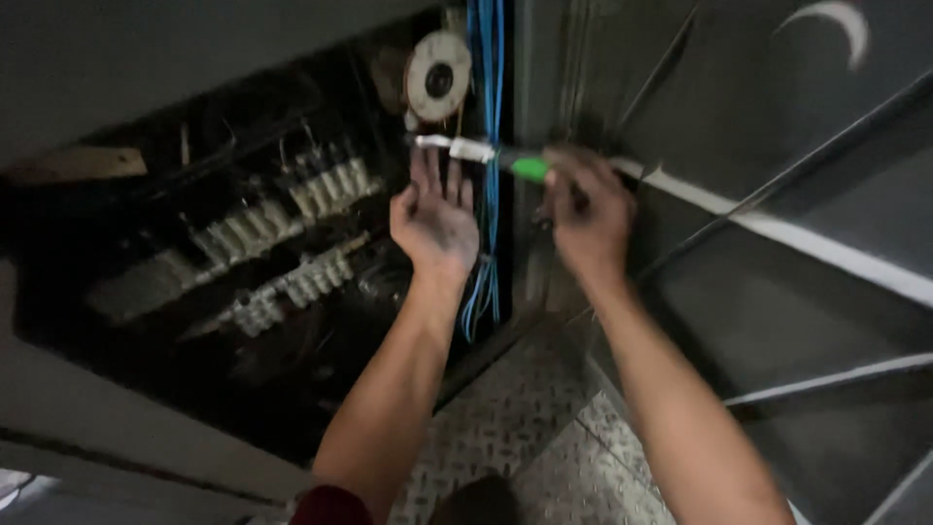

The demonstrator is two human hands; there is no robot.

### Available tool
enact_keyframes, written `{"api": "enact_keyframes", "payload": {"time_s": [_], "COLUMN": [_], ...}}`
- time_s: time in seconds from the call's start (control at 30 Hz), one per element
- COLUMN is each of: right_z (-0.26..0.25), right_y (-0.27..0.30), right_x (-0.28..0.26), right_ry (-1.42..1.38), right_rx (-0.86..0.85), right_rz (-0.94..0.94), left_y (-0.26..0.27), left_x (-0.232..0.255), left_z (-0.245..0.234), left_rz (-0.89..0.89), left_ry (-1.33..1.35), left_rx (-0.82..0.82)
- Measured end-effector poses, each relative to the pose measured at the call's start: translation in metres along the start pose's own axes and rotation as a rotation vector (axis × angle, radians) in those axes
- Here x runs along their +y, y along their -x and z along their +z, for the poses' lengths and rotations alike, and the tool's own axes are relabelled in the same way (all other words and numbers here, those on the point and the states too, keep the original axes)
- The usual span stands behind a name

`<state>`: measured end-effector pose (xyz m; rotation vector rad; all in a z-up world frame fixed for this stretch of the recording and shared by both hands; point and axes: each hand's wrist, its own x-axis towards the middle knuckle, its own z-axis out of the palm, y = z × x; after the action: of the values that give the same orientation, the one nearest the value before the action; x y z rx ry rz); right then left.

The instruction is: Performing maintenance on an offset printing machine using a socket wrench to work on internal components.

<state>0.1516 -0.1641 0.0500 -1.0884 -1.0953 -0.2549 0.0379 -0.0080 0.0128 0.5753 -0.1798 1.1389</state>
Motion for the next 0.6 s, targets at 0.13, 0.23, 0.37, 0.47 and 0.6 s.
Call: {"api": "enact_keyframes", "payload": {"time_s": [0.13,0.23,0.37,0.47,0.6], "right_z": [0.011,0.032,0.072,0.106,0.129], "right_y": [0.029,0.045,0.065,0.077,0.074], "right_x": [-0.051,-0.077,-0.084,-0.087,-0.095], "right_ry": [0.204,0.260,0.044,0.297,0.323], "right_rx": [-0.086,-0.110,-0.284,-0.219,-0.379], "right_rz": [-0.182,-0.353,-0.404,-0.582,-0.459], "left_y": [-0.003,-0.010,0.010,-0.007,-0.032], "left_x": [0.003,0.002,0.018,-0.010,-0.038], "left_z": [-0.023,-0.042,-0.008,-0.061,-0.102], "left_rz": [0.012,-0.023,-0.050,0.120,0.348], "left_ry": [0.095,0.154,0.182,0.154,-0.028], "left_rx": [-0.077,-0.104,-0.016,-0.322,-0.599]}}
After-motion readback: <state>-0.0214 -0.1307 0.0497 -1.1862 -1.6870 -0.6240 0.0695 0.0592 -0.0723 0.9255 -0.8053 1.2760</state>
